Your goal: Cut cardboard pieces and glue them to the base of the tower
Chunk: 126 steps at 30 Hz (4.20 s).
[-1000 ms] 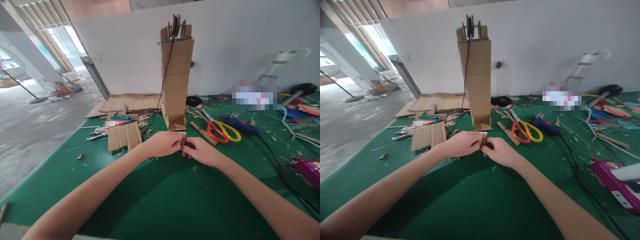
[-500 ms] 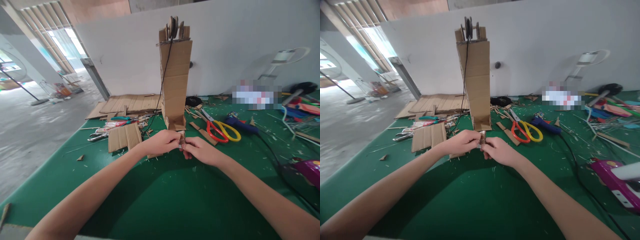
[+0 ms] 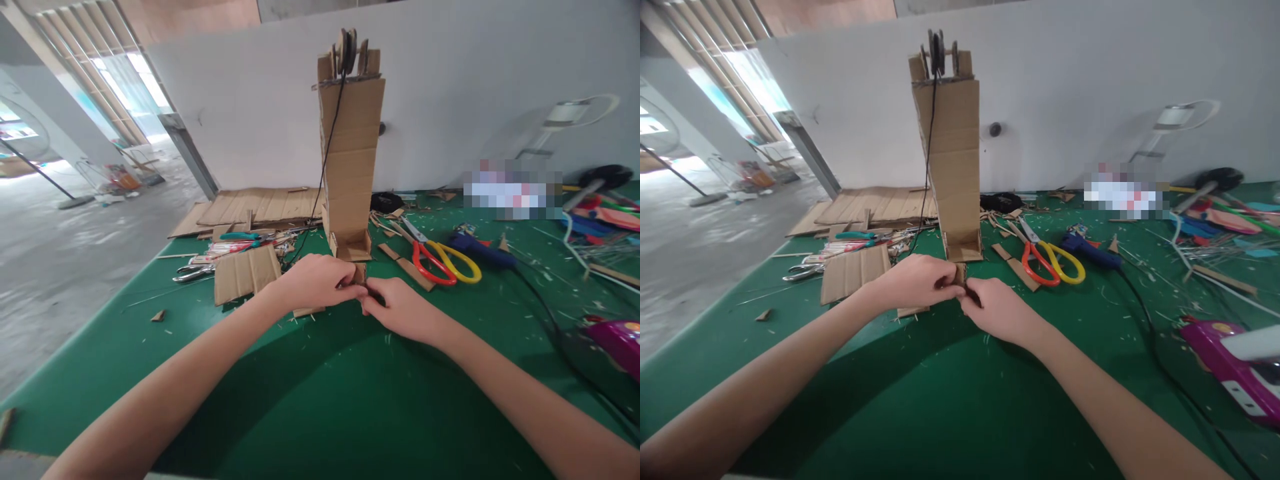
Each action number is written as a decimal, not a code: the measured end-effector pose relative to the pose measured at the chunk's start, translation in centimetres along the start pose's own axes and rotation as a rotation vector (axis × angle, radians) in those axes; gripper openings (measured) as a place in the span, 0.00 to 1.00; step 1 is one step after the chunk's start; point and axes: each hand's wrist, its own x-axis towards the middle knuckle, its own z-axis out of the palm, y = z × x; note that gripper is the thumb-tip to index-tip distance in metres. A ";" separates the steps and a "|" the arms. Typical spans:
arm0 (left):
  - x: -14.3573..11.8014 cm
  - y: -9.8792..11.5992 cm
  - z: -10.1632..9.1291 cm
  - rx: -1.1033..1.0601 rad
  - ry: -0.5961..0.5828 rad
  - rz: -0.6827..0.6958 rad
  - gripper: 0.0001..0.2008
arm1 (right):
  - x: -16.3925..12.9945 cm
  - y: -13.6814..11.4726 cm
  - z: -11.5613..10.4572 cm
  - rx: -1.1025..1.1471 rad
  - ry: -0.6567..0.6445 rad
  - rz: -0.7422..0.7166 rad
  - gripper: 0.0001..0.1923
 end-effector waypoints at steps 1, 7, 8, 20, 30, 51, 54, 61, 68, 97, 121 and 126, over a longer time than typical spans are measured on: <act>0.0 0.2 -0.1 0.043 -0.017 0.009 0.17 | 0.0 0.0 0.1 -0.030 0.010 -0.006 0.12; -0.1 1.1 -0.4 0.081 -0.054 0.142 0.13 | 0.1 0.4 -0.1 -0.123 0.027 0.000 0.16; -0.2 1.0 -0.4 0.035 -0.060 0.162 0.13 | 0.1 0.4 -0.2 -0.091 0.011 -0.004 0.17; 0.2 -0.2 0.3 -0.448 0.032 0.168 0.16 | 0.0 0.2 -1.5 0.122 -0.136 -0.057 0.17; 0.2 -0.8 1.0 -0.658 -0.017 0.044 0.15 | 0.2 0.5 -1.3 0.157 -0.103 -0.085 0.18; -0.2 2.5 -1.1 0.094 0.015 -0.067 0.28 | -0.5 0.5 0.0 -0.565 0.449 -0.323 0.15; -0.2 2.2 -1.4 0.128 -0.024 -0.038 0.26 | -0.4 0.6 0.0 -0.658 0.450 -0.360 0.16; -0.5 2.0 -2.2 0.131 -0.056 0.145 0.21 | -0.7 0.0 -0.4 -0.490 0.249 -0.271 0.13; -0.7 1.6 -2.7 -0.231 -0.096 0.137 0.21 | -0.9 -1.1 -0.9 -0.236 0.070 -0.220 0.12; -0.6 2.5 -2.0 0.197 0.020 0.018 0.15 | -0.7 -0.6 -0.7 -0.385 0.163 -0.185 0.11; 0.3 0.2 0.4 -0.230 0.120 0.173 0.14 | 0.2 0.8 -0.5 -0.132 0.150 -0.217 0.14; 0.4 0.0 0.6 -0.271 0.140 0.168 0.14 | 0.2 0.8 -0.5 -0.137 0.178 -0.211 0.13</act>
